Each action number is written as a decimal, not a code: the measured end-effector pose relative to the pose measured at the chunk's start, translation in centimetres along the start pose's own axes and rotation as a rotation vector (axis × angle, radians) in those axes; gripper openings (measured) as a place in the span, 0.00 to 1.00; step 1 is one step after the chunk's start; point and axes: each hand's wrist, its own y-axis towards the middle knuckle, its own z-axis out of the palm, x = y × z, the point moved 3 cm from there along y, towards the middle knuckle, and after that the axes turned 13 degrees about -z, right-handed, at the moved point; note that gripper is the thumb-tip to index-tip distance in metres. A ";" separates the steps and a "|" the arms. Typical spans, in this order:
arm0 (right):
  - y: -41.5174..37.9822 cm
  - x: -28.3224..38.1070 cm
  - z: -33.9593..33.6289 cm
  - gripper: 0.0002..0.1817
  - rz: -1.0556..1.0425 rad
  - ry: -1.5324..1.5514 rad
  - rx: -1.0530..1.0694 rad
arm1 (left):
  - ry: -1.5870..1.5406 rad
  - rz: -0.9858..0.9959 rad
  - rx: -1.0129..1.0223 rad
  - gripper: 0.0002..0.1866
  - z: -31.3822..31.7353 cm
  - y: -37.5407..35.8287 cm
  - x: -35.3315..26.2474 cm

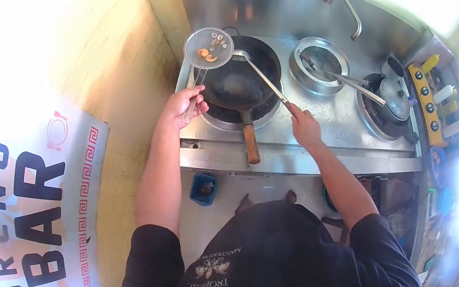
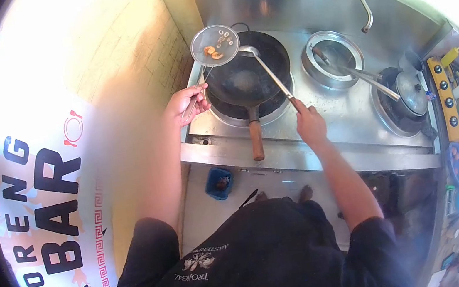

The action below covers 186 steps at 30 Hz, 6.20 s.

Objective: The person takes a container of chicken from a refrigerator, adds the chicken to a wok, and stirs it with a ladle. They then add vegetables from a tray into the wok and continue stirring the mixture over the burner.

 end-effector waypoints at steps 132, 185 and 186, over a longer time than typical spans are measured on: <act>-27.6 -32.1 -18.7 0.24 0.800 1.074 0.633 | 0.148 -0.377 -0.627 0.20 3.1 13.9 49.0; -104.0 106.1 -2.4 0.37 -2.129 0.517 2.564 | -1.712 0.791 -2.008 0.26 0.1 -76.7 80.1; -106.8 107.8 -3.1 0.38 -2.122 0.569 2.576 | -1.756 0.739 -2.049 0.25 0.6 -78.4 80.7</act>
